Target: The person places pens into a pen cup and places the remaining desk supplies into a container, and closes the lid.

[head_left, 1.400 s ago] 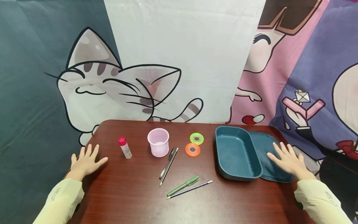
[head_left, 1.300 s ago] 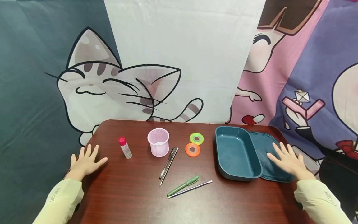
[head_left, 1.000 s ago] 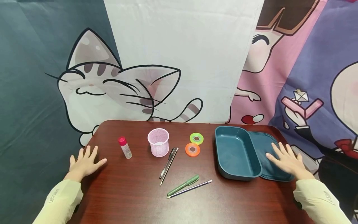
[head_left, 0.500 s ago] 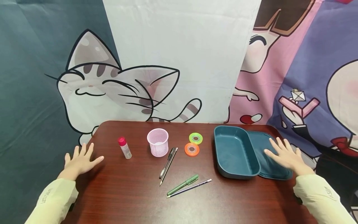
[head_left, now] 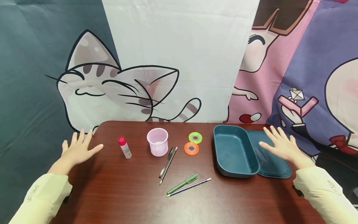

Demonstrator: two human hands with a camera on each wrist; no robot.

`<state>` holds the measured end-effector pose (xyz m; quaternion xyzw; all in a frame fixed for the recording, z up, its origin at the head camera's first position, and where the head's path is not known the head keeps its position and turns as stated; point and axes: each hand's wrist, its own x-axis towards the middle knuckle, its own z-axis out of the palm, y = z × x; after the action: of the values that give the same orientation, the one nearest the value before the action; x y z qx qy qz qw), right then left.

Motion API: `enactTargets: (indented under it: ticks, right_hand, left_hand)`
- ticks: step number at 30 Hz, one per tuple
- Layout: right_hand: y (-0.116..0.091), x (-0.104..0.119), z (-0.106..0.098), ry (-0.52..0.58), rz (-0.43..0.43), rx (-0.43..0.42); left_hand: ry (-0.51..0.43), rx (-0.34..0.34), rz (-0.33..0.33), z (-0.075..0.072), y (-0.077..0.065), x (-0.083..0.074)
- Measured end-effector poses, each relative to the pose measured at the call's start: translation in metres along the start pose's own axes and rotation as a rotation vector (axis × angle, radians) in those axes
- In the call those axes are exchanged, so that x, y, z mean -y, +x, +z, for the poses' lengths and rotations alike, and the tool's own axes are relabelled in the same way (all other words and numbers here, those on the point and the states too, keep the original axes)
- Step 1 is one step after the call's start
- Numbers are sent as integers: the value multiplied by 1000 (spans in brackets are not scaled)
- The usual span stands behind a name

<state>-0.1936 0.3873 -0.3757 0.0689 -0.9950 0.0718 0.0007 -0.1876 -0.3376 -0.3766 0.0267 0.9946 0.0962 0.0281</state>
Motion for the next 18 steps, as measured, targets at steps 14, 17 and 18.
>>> enactTargets:
  ticks: [14, 17, 18]
  right_hand:
    - [18, 74, -6, 164, -286, -153]
    - [20, 91, 0, 187, -344, -176]
    - [20, 96, 2, 194, -365, -179]
  left_hand:
    - [-76, -144, 215, -20, 23, -83]
    - [-88, -185, 271, -11, 31, -99]
    - [-100, -200, 293, -7, 33, -104]
